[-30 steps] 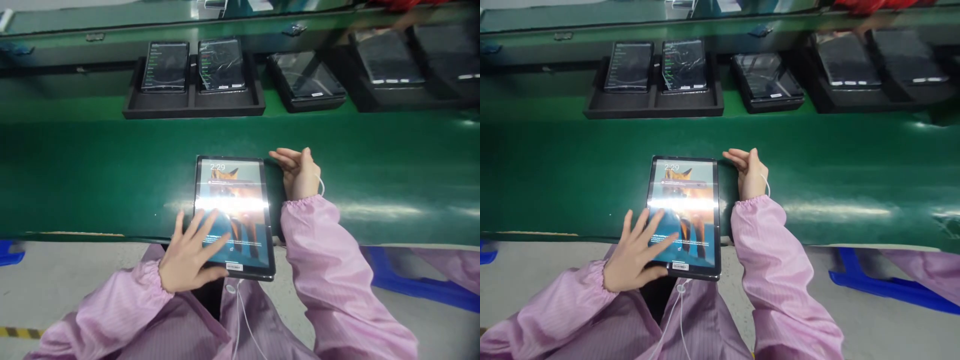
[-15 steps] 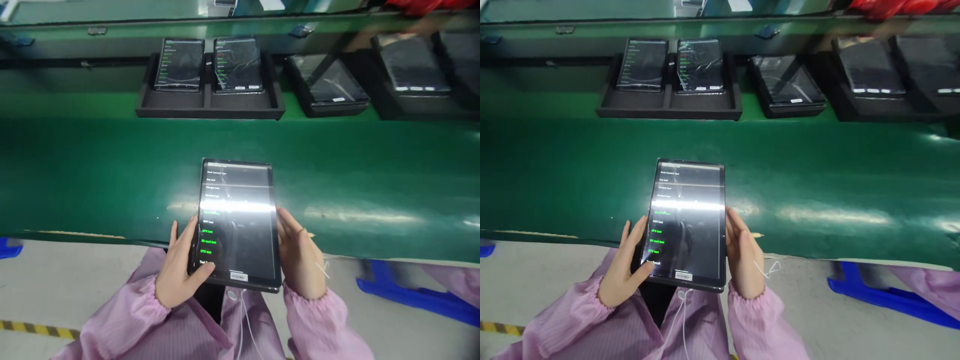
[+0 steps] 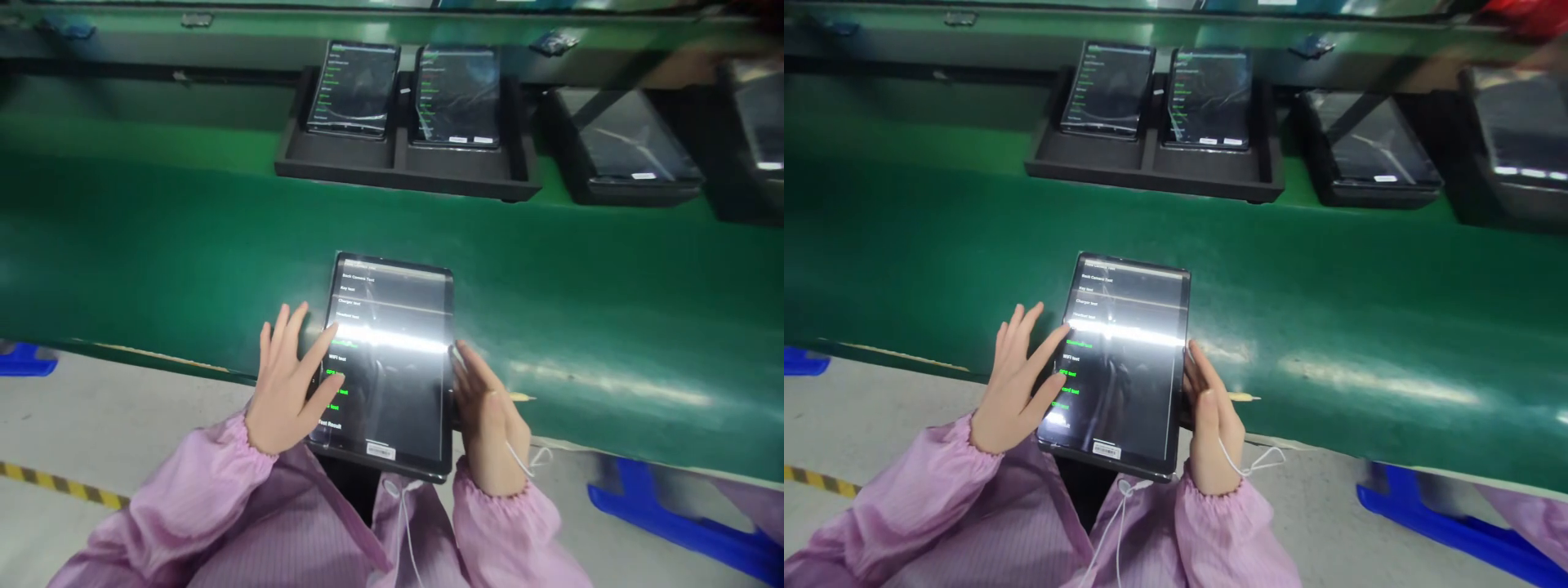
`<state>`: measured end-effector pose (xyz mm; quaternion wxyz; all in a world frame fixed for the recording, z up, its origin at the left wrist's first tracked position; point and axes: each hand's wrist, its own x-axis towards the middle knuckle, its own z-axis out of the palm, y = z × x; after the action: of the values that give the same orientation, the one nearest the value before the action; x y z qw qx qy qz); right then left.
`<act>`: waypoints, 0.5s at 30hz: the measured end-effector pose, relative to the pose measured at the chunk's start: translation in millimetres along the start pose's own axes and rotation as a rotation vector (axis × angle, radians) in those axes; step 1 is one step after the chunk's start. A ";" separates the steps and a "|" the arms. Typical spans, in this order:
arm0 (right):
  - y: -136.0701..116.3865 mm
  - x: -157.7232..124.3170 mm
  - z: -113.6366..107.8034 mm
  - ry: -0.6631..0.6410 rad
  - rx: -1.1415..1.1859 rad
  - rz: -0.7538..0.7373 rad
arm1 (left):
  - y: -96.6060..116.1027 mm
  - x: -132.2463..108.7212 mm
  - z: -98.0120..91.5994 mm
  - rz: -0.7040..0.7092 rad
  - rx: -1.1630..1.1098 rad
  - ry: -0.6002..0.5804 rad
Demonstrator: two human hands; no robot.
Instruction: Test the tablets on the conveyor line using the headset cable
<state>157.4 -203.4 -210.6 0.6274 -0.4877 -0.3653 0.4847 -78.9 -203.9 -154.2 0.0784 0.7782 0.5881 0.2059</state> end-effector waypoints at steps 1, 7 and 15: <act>-1.2 1.8 -0.1 0.034 -0.043 -0.036 | -0.6 4.0 0.2 0.026 0.016 -0.015; -7.0 15.0 -13.3 0.106 -0.225 -0.119 | -7.0 3.3 -0.9 0.005 -0.067 -0.039; -48.0 71.2 -52.7 -0.220 -0.136 0.347 | -2.4 -34.8 1.9 0.062 -0.173 -0.051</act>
<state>237.3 -150.9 -178.8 0.4565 -0.5286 -0.3739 0.6103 -88.1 -235.9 -164.7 0.1539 0.7914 0.5415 0.2384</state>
